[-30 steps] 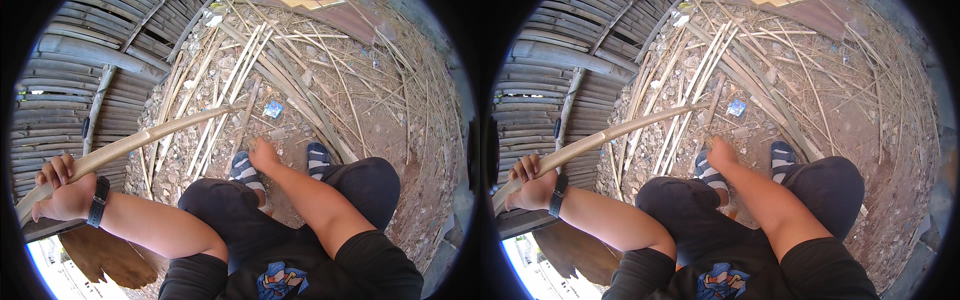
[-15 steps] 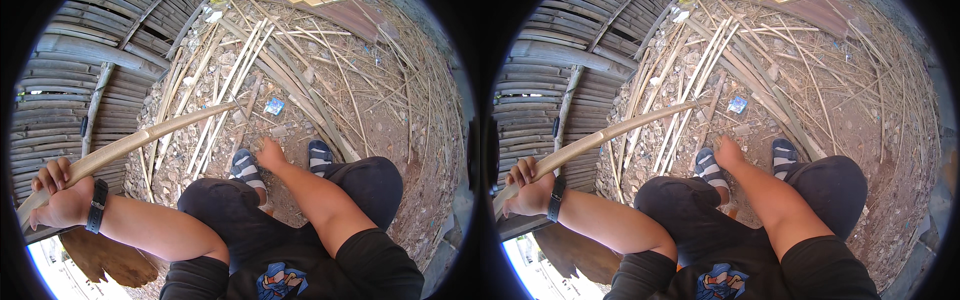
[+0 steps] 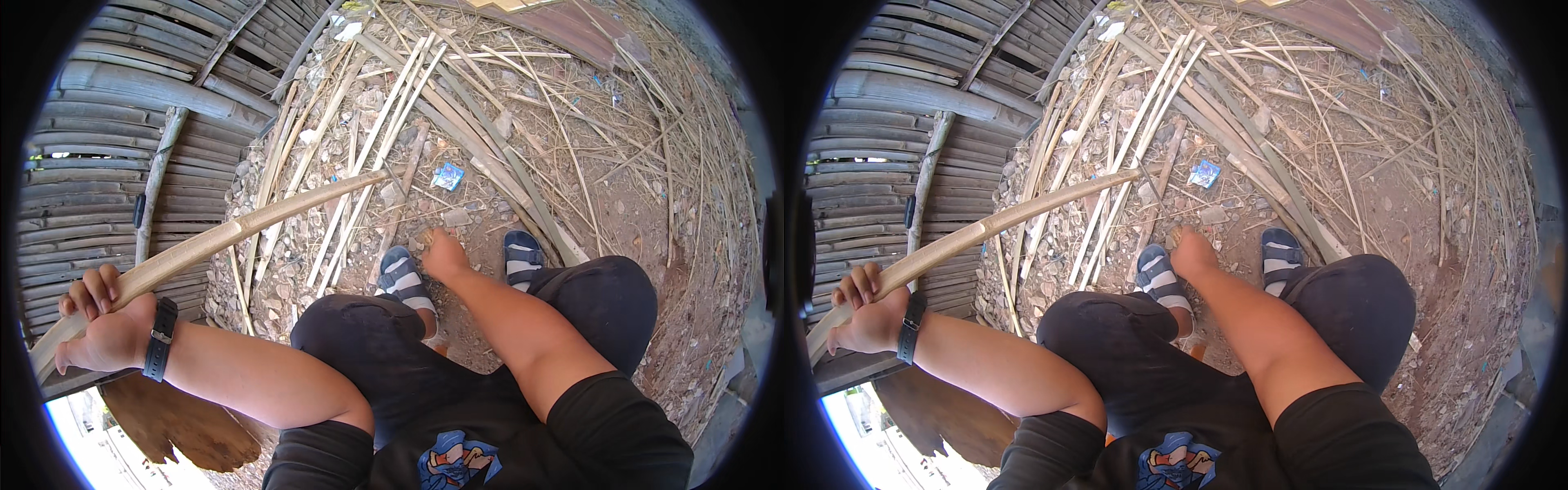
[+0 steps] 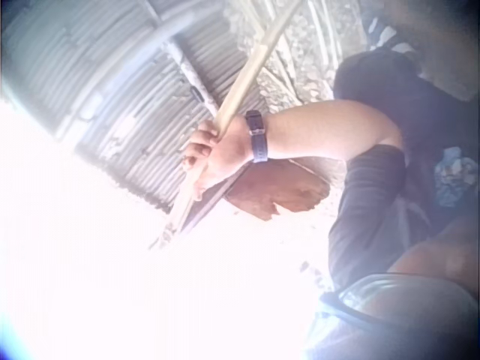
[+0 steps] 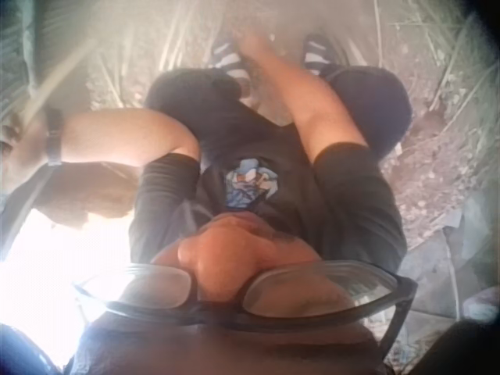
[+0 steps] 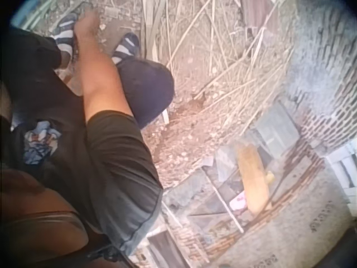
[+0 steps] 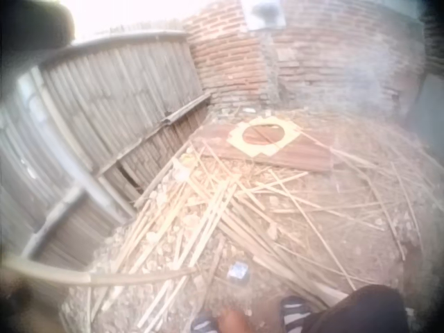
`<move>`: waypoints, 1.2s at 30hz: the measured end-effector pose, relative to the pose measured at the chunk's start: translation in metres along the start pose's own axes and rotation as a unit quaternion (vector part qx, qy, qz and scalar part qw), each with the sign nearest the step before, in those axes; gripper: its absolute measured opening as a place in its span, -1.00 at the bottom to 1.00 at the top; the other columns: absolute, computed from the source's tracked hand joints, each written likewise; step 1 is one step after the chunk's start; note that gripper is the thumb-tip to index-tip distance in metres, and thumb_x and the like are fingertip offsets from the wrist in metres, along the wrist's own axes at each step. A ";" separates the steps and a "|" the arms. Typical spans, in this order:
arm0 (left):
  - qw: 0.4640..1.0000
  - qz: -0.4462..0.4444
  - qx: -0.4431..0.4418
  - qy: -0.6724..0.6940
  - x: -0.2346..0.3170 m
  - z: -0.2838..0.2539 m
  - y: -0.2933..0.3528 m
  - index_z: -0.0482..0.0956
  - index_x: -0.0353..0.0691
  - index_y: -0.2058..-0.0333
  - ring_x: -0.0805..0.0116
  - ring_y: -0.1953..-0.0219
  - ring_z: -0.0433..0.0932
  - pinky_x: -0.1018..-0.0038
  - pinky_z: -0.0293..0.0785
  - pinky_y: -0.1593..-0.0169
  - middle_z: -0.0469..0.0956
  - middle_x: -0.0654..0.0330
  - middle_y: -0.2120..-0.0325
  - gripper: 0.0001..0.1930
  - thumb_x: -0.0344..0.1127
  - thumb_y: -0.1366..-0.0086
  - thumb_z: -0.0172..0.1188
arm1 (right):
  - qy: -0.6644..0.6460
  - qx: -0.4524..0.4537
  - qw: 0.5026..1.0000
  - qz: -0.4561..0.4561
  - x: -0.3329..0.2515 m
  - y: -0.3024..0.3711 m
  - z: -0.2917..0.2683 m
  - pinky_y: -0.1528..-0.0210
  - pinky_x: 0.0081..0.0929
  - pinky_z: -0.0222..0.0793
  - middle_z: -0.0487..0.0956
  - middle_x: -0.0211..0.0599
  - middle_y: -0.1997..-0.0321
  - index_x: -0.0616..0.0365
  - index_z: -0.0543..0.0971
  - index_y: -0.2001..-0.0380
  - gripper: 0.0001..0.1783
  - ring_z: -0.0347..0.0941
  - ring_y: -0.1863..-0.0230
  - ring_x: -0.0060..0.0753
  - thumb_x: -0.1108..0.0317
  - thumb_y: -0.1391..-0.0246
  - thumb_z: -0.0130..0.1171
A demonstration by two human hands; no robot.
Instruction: The person sits on the ground and uses a knife to split long bamboo strips into thinner pieces. They hold the bamboo with one hand and carefully shave or split it with the knife in the other, repeating the process on multiple strips.
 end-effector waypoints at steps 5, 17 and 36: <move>0.999 -0.014 -0.047 0.021 0.001 -0.001 -0.006 0.31 -0.11 0.44 0.50 0.71 0.06 0.57 -0.01 0.58 0.16 0.34 0.70 -0.22 0.63 -0.19 -0.23 | -0.085 -0.015 0.985 -0.148 -0.088 0.035 -0.013 0.17 0.05 0.48 0.61 0.14 0.31 0.20 0.40 0.07 -0.61 0.58 0.22 0.22 0.30 -0.05 0.21; 0.999 0.001 -0.043 0.010 0.002 0.001 -0.003 0.32 -0.12 0.44 0.50 0.71 0.08 0.58 0.00 0.58 0.17 0.34 0.70 -0.20 0.65 -0.17 -0.26 | -0.025 0.013 1.000 0.013 0.011 -0.003 0.009 0.09 0.04 0.48 0.60 0.24 0.24 0.23 0.44 0.11 -0.61 0.56 0.14 0.27 0.32 0.01 0.24; 0.994 -0.013 -0.103 0.041 0.003 0.003 -0.006 0.33 -0.14 0.43 0.50 0.70 0.06 0.57 0.01 0.57 0.16 0.33 0.70 -0.16 0.68 -0.12 -0.23 | -0.067 -0.026 0.994 -0.077 -0.025 0.007 0.007 -0.03 0.01 0.47 0.60 0.24 0.11 0.27 0.41 -0.01 -0.50 0.55 0.03 0.24 0.30 -0.02 0.24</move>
Point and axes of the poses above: each hand's wrist, its own y-axis away from the middle knuckle, its own z-axis out of the palm, x = y × z, the point moved 6 cm from there along -y, towards the middle knuckle
